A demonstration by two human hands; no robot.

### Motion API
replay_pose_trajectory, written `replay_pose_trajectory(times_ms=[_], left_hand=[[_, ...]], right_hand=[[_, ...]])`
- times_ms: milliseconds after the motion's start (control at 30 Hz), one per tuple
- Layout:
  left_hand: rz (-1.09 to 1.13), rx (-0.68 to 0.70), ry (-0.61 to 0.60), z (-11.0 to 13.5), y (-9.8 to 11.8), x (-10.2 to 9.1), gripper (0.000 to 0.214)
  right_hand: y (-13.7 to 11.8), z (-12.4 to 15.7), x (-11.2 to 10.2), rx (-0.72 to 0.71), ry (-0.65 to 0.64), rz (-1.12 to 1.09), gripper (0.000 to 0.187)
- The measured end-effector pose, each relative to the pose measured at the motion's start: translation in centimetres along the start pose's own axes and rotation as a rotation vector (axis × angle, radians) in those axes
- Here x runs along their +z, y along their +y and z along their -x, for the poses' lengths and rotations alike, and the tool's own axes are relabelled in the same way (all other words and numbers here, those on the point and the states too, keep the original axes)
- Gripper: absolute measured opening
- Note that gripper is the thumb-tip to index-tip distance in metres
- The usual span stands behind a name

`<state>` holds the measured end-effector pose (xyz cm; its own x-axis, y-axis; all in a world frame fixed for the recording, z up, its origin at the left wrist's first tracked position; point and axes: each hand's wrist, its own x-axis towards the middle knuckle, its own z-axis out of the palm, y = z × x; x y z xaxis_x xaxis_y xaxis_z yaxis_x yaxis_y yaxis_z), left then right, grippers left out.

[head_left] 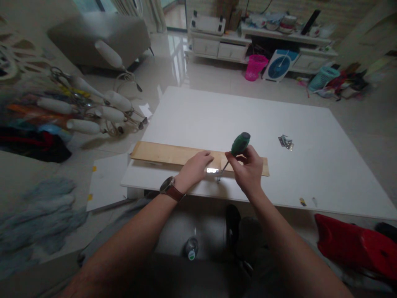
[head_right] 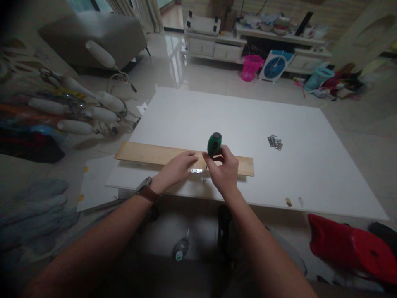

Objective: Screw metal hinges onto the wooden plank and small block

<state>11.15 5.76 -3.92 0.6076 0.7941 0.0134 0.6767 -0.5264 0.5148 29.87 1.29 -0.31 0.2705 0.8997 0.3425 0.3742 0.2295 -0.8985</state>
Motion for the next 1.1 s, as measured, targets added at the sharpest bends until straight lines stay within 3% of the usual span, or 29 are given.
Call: replay_pose_trajectory(times_ms=[1100], left_hand=[[-0.013, -0.004, 0.002, 0.03, -0.09, 0.1, 0.031]], right_hand=[[0.22, 0.02, -0.1, -0.018, 0.005, 0.014, 0.017]])
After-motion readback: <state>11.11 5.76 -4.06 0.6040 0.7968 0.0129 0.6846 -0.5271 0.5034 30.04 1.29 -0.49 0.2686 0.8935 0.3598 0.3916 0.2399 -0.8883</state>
